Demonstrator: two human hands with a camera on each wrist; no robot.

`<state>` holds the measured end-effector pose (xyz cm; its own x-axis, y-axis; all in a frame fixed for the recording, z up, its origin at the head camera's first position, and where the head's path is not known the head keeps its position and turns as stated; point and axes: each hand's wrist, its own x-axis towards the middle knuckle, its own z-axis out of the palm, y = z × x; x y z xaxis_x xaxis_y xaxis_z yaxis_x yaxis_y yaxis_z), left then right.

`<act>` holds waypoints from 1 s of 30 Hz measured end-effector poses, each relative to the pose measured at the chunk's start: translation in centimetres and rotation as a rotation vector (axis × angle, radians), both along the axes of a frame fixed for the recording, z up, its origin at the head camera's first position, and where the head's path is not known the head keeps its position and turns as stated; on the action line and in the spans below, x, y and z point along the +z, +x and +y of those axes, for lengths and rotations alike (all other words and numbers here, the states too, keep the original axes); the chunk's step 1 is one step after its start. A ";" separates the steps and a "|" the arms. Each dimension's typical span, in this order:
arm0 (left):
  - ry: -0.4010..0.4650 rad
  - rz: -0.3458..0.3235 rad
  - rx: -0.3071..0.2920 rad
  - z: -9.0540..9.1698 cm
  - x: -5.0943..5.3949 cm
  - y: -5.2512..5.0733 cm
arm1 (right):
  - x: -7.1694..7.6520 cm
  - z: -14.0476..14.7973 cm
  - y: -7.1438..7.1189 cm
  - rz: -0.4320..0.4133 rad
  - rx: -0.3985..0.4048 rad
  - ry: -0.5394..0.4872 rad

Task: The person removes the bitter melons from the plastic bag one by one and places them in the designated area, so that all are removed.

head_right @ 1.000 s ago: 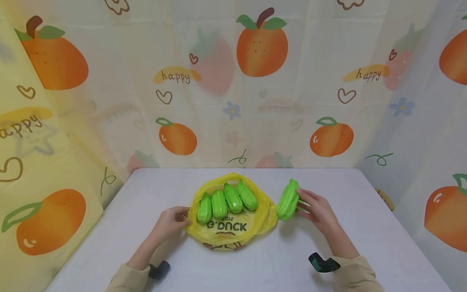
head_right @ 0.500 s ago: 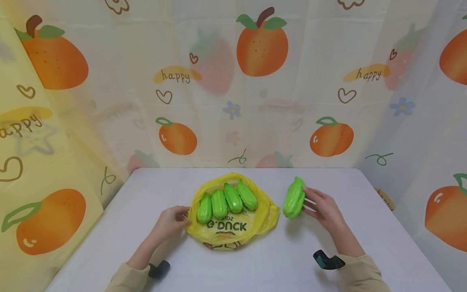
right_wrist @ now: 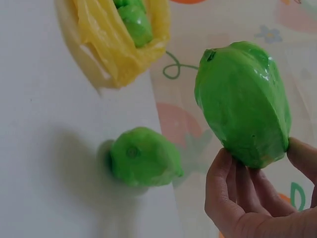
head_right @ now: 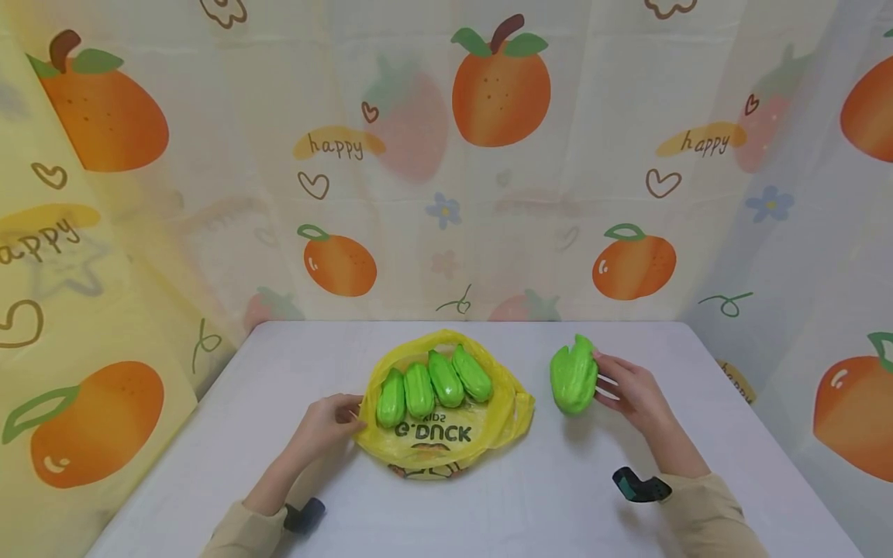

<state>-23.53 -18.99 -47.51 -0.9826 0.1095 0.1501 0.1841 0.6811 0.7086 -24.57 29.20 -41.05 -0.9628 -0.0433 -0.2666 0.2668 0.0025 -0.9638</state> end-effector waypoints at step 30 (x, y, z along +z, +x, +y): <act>0.008 -0.001 -0.005 0.0 0.2 0.0 | -1.4 3.2 -3.6 -0.158 -0.020 0.142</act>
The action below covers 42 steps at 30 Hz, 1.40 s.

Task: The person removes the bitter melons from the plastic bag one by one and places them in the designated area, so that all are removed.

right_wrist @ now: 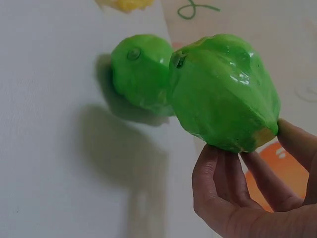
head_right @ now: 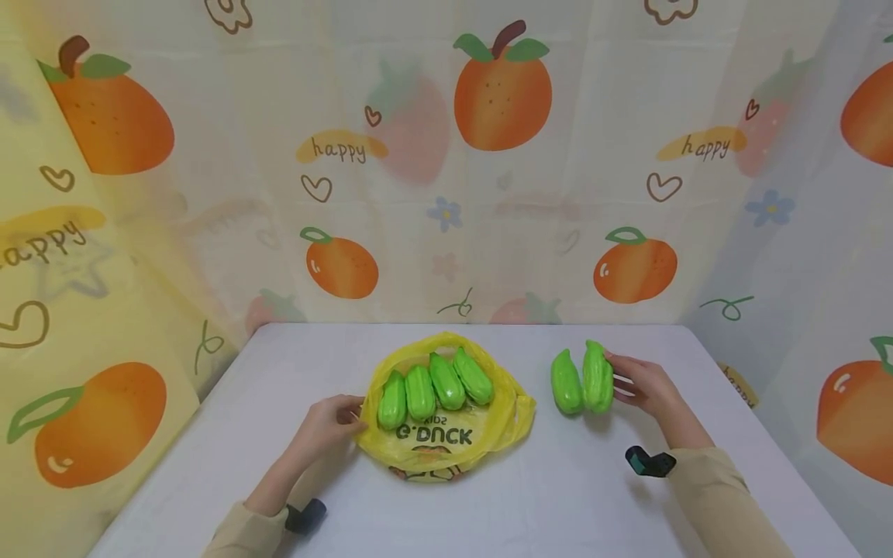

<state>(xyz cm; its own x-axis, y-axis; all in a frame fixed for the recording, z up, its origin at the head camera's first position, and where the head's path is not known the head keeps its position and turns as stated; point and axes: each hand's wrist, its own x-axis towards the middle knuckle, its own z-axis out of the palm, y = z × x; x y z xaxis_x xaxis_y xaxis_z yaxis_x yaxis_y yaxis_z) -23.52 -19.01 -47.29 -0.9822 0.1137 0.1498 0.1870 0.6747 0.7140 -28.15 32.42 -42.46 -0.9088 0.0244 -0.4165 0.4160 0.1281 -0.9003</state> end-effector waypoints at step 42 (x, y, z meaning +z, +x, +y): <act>0.016 0.006 0.004 0.0 0.1 0.2 | -4.2 1.3 -2.5 -0.099 -0.209 0.110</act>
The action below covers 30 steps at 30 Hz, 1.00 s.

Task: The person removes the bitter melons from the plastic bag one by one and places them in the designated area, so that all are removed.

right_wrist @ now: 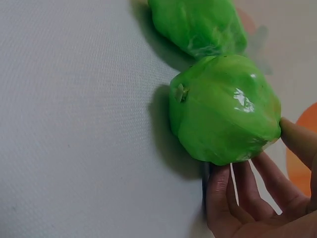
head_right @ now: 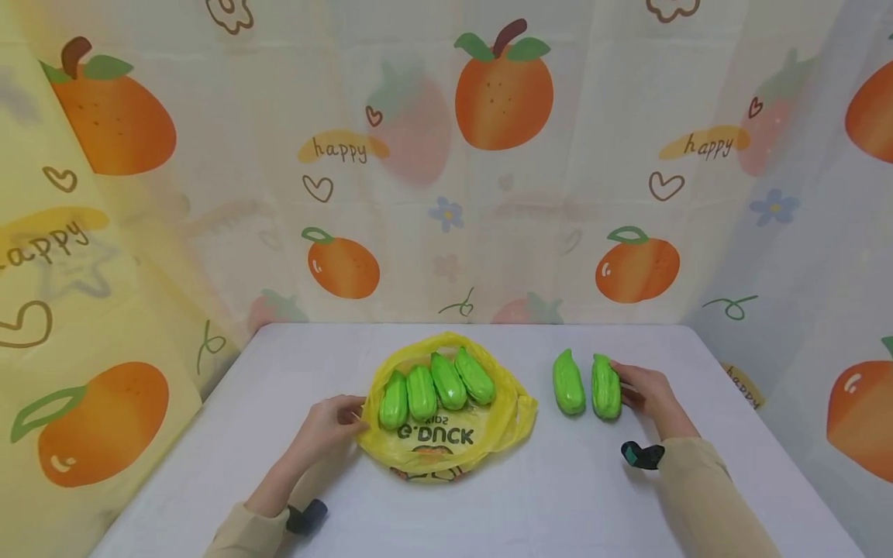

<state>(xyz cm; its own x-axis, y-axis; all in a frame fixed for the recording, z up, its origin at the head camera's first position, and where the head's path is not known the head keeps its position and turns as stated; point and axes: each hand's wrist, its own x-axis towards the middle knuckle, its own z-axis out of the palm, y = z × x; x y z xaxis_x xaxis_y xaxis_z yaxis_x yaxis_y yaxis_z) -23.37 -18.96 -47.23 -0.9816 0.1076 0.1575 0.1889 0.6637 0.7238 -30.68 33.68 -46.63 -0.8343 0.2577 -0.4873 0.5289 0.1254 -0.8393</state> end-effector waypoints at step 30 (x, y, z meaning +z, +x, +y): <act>0.000 0.001 -0.003 0.1 0.2 0.2 | -0.4 -0.6 0.0 0.037 0.080 0.150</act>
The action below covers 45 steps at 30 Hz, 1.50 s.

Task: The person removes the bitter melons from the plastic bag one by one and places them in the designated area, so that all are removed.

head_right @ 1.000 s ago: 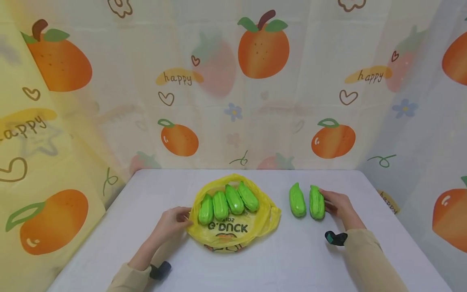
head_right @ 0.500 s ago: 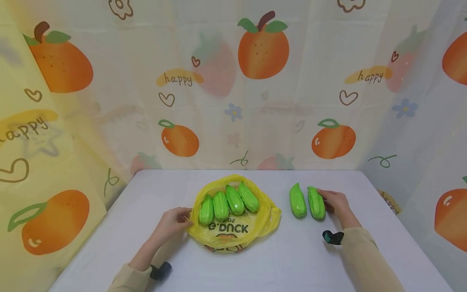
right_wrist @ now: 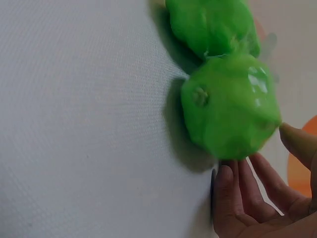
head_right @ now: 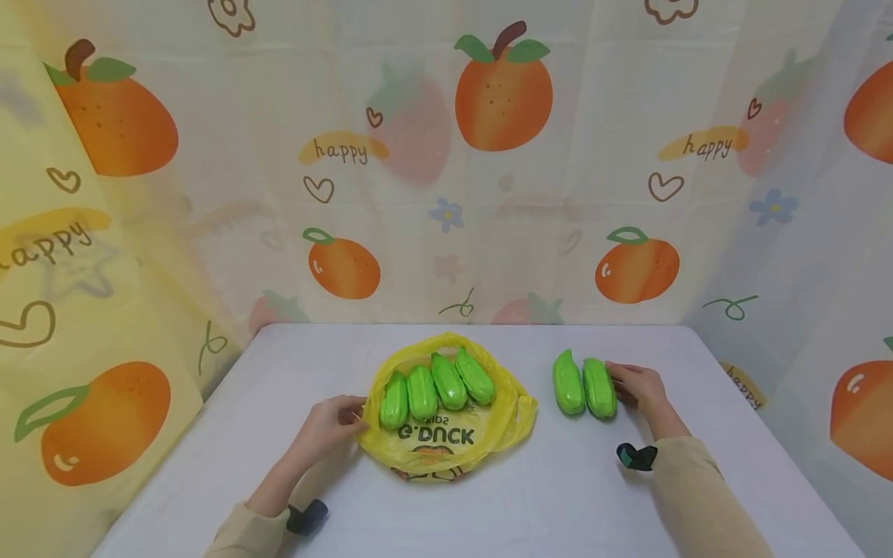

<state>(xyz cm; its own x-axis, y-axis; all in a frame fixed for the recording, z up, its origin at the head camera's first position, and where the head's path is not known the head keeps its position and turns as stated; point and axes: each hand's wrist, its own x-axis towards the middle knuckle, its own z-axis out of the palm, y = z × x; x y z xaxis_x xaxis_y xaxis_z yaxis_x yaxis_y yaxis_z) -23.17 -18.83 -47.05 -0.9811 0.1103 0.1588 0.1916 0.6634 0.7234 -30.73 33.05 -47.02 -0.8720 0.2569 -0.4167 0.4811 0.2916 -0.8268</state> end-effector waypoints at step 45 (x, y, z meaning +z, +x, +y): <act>-0.014 0.013 -0.015 -0.3 -0.6 -0.3 | 1.3 -0.4 2.0 -0.004 0.098 0.028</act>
